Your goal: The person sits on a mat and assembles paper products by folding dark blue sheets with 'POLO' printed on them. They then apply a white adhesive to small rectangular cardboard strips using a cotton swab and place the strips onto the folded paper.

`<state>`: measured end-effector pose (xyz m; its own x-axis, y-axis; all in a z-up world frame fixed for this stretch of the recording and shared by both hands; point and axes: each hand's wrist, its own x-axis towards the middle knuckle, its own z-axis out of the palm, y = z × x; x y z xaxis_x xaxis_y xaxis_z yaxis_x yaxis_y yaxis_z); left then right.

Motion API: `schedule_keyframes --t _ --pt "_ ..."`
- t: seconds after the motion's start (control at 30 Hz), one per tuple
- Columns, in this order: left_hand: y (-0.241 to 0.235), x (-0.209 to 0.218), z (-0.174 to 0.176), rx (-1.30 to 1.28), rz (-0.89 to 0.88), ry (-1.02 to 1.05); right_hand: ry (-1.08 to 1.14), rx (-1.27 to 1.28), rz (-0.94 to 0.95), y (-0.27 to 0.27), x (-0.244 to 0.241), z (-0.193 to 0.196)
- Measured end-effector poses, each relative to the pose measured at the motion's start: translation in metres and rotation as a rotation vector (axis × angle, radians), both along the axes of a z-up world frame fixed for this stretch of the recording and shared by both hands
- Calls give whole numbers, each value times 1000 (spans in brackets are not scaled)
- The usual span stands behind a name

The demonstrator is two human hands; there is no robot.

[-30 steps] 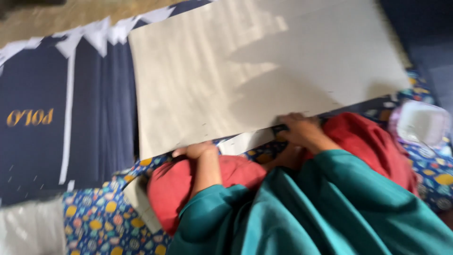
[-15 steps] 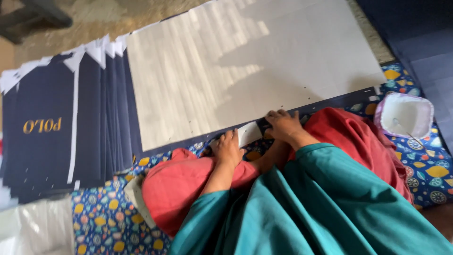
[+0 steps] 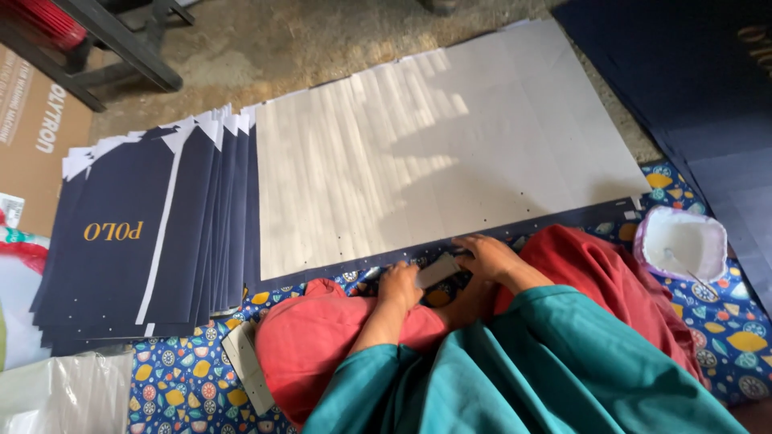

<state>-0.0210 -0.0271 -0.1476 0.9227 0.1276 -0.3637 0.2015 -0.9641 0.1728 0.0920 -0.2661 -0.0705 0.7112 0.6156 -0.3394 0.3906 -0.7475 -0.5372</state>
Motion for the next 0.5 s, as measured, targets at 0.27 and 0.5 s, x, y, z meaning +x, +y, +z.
schedule_keyframes --t 0.27,0.5 --pt "-17 -5 55 -276 27 9 -17 171 -23 -4 -12 14" --pt "-25 -12 88 -552 39 -42 -42 288 -26 -3 -32 58"
